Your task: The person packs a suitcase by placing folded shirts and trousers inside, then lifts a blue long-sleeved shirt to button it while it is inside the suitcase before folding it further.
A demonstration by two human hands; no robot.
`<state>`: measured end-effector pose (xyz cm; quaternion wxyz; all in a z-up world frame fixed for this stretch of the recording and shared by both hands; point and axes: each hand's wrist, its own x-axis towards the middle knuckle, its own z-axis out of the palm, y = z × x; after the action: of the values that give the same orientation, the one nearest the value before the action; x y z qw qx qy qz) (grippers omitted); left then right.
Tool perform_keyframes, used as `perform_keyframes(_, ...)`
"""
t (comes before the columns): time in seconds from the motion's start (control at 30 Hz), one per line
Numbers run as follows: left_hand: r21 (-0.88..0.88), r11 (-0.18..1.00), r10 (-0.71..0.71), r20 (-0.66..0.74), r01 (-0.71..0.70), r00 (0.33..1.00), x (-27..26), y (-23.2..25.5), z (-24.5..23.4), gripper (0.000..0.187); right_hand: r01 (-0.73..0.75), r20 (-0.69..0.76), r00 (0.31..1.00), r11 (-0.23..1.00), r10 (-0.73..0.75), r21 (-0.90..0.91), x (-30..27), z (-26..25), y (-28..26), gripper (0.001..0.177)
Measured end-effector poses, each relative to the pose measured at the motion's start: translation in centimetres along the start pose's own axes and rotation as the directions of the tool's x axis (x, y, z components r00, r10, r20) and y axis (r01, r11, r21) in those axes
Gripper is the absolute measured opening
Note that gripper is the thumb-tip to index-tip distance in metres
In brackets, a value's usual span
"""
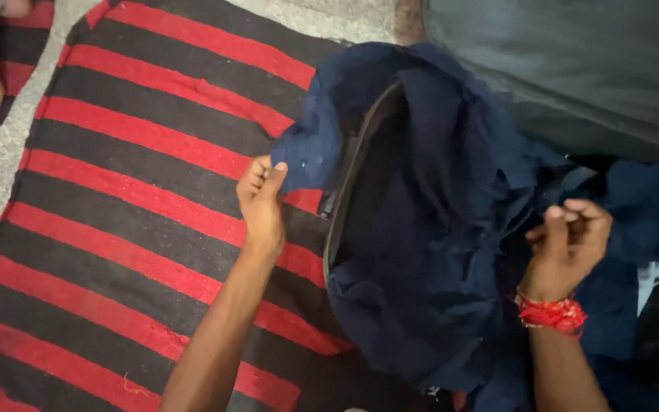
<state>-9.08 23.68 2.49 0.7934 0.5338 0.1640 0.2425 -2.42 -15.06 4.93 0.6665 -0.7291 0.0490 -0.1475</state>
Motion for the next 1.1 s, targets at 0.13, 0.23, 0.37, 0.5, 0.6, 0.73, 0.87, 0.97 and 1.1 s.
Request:
perform_keyframes(0.13, -0.275, 0.925, -0.241, 0.103, 0.260, 0.965, -3.9, 7.1, 7.9, 0.008, 0.104, 0.144, 0.984, 0.995, -0.101, -0.011, -2.5, 1.9, -4.4, 0.015)
perform_keyframes(0.23, -0.345, 0.900, -0.217, 0.178, 0.268, 0.960, -7.1, 6.6, 12.4, 0.016, -0.079, 0.366, 0.929, 0.995, 0.052, 0.060, -4.6, 3.1, -7.7, 0.025)
perform_keyframes(0.37, -0.083, 0.967, -0.220, 0.219, 0.242, 0.951, -10.2, 2.6, 15.6, 0.024, -0.087, 0.396, 0.918, 0.968, -0.013, 0.233, -5.6, 4.6, -8.6, 0.049)
perform_keyframes(0.5, -0.165, 0.925, -0.281, 0.316, 0.344, 0.906, -11.8, -0.9, 15.6, 0.023, 0.287, 0.283, 0.933, 0.935, -0.224, -0.206, -5.0, 4.0, -7.0, 0.053)
perform_keyframes(0.6, -0.112, 0.912, -0.349, 0.298, 0.395, 0.889, -11.3, -2.1, 15.5, 0.026, 0.422, 0.338, 0.889, 0.840, -0.310, -0.340, -4.2, 3.7, -5.9, 0.038)
perform_keyframes(0.73, -0.107, 0.831, -0.510, 0.248, 0.546, 0.824, -10.5, -1.2, 16.2, 0.036, 0.459, 0.354, 0.875, 0.801, -0.332, -0.384, -3.7, 3.2, -5.3, 0.020)
perform_keyframes(0.87, -0.067, 0.800, -0.567, 0.240, 0.596, 0.788, -10.7, -1.6, 16.9, 0.027, 0.448, 0.376, 0.874, 0.809, -0.307, -0.380, -3.4, 3.6, -5.5, 0.019)
perform_keyframes(0.97, 0.000, 0.819, -0.564, 0.187, 0.574, 0.805, -10.7, -2.3, 16.7, 0.023, 0.544, 0.432, 0.816, 0.764, -0.385, -0.347, -3.4, 3.9, -5.8, 0.022)
perform_keyframes(1.1, 0.106, 0.810, -0.586, 0.170, 0.577, 0.792, -10.6, -3.0, 16.0, 0.019, 0.488, 0.436, 0.841, 0.797, -0.320, -0.357, -3.6, 3.9, -5.2, 0.015)
